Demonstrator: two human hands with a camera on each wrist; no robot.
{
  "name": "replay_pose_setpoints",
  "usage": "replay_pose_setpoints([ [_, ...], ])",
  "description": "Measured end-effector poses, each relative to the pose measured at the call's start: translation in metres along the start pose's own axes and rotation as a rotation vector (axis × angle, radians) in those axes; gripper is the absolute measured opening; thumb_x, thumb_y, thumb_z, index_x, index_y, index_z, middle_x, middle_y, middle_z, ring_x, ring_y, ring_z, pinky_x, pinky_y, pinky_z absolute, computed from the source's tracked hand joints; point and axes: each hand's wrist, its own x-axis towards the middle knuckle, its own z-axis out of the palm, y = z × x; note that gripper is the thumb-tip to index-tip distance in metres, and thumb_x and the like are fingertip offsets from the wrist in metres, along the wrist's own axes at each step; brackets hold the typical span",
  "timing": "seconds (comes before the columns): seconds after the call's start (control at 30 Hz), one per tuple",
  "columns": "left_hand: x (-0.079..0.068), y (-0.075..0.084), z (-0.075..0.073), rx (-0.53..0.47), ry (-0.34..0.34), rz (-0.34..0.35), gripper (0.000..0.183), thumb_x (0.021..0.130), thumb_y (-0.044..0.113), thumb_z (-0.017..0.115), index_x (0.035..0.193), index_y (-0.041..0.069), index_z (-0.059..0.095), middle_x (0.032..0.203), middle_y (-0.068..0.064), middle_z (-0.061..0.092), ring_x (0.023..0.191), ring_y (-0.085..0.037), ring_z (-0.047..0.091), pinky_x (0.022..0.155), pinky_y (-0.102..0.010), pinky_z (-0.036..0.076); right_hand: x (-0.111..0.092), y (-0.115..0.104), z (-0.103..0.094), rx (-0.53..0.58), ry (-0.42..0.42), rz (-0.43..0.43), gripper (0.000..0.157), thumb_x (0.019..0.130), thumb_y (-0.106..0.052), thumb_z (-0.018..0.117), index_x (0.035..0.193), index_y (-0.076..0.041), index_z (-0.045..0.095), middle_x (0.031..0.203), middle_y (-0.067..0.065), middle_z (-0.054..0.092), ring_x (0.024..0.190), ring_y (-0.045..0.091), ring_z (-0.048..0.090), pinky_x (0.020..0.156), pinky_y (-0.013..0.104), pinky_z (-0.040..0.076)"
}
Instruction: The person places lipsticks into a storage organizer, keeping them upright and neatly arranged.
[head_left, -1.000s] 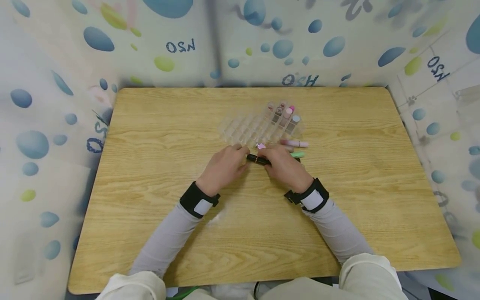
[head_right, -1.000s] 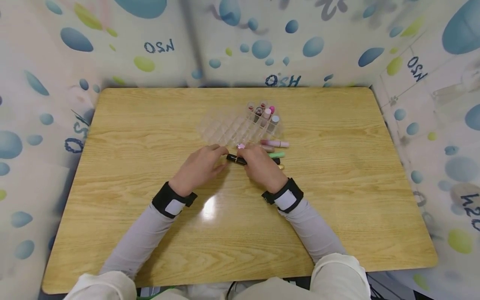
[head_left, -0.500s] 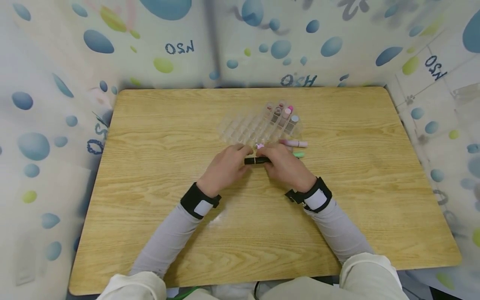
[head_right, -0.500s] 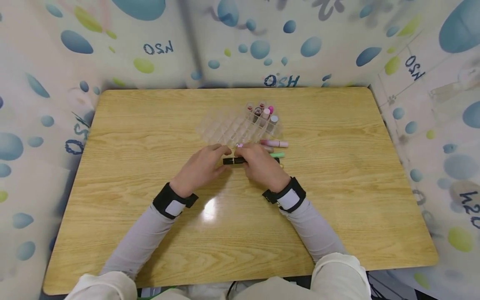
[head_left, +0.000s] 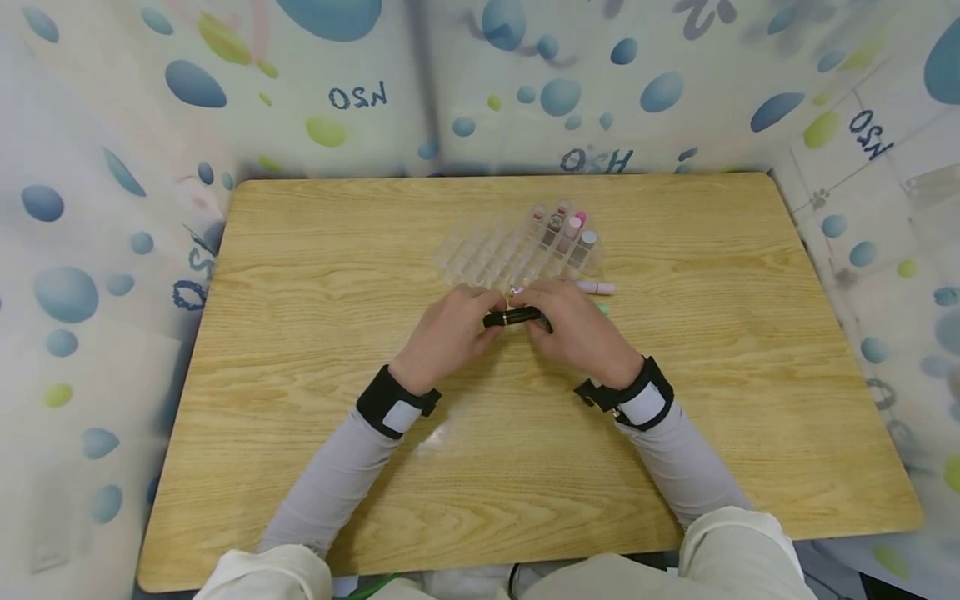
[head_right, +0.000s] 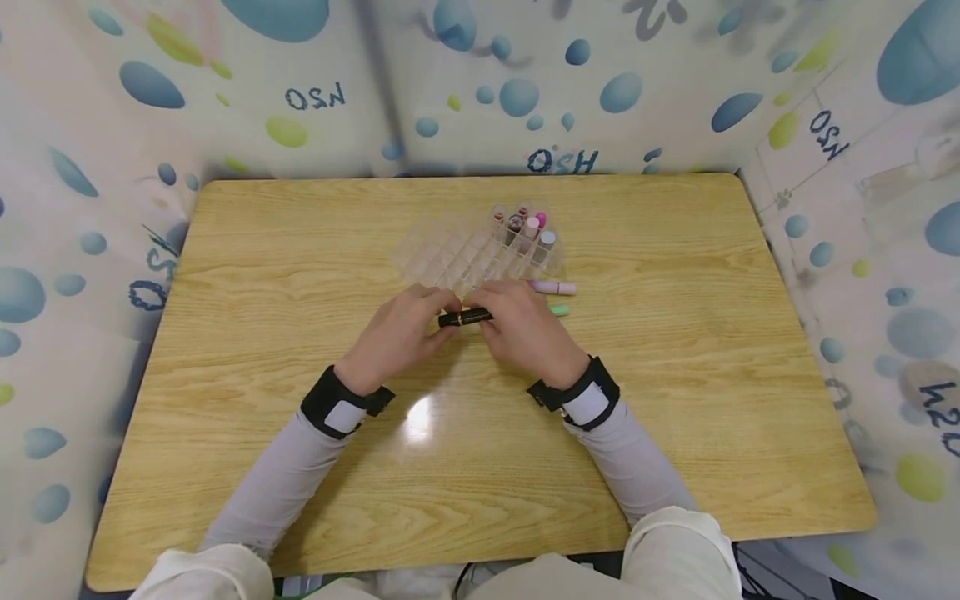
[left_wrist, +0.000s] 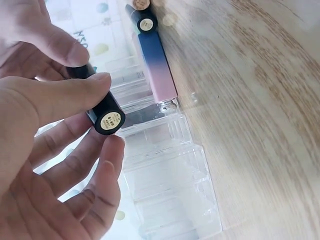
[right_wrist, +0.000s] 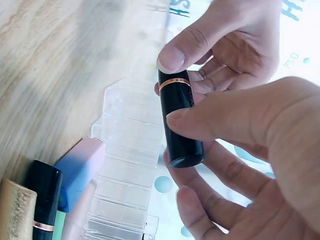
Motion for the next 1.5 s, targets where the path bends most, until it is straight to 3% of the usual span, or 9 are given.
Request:
replay_pose_setpoints([
  [0.2,0.0006,-0.0016,0.0014,-0.053,0.014,0.023,0.018,0.094,0.007,0.082,0.107,0.006,0.070,0.103,-0.008,0.077,0.094,-0.024,0.069,0.077,-0.037,0.059,-0.0005,-0.0018,-0.0058,0.052,-0.022,0.047,0.034,0.095,0.002,0.073,0.129,-0.005,0.074,0.127,0.011,0.076,0.120,0.028,0.070,0.104,0.046,0.058],
  [0.4,0.0014,-0.0039,0.0043,-0.096,0.048,0.063,0.018,0.095,0.003,0.079,0.110,0.004,0.068,0.101,-0.009,0.076,0.088,-0.022,0.068,0.072,-0.034,0.055,0.0008,-0.0006,-0.0075,0.127,0.023,0.040,0.031,0.095,0.001,0.076,0.125,-0.005,0.075,0.122,0.010,0.076,0.113,0.025,0.072,0.097,0.045,0.061],
  [0.7,0.0005,-0.0023,0.0045,-0.109,0.068,0.060,0.021,0.097,0.004,0.076,0.116,0.003,0.067,0.109,-0.013,0.074,0.090,-0.022,0.069,0.071,-0.034,0.056,0.0007,0.0016,-0.0070,0.220,0.085,0.030,0.032,0.094,-0.001,0.079,0.125,-0.006,0.076,0.119,0.009,0.076,0.109,0.024,0.072,0.093,0.049,0.062],
  [1.0,0.0018,0.0010,0.0052,-0.195,0.093,0.044,0.026,0.098,0.006,0.076,0.122,0.001,0.065,0.116,-0.016,0.069,0.099,-0.026,0.074,0.082,-0.035,0.064,-0.0020,0.0014,-0.0058,0.309,0.205,0.005,0.031,0.093,-0.001,0.081,0.123,-0.001,0.075,0.116,0.011,0.075,0.103,0.027,0.073,0.088,0.055,0.064],
  [1.23,0.0031,0.0026,0.0044,-0.290,0.106,0.029,0.025,0.100,0.009,0.074,0.122,0.002,0.063,0.120,-0.014,0.068,0.103,-0.026,0.074,0.087,-0.035,0.065,0.0011,0.0001,-0.0031,0.343,0.327,-0.056,0.028,0.091,0.000,0.083,0.118,-0.002,0.076,0.111,0.010,0.076,0.097,0.023,0.072,0.085,0.053,0.065],
  [1.5,0.0045,0.0018,0.0043,-0.304,0.112,0.037,0.024,0.101,0.011,0.073,0.122,0.003,0.065,0.118,-0.011,0.071,0.105,-0.025,0.074,0.087,-0.033,0.065,0.0024,0.0017,0.0008,0.333,0.380,-0.100,0.024,0.090,-0.003,0.085,0.114,-0.006,0.080,0.111,0.007,0.078,0.101,0.021,0.074,0.084,0.047,0.066],
])
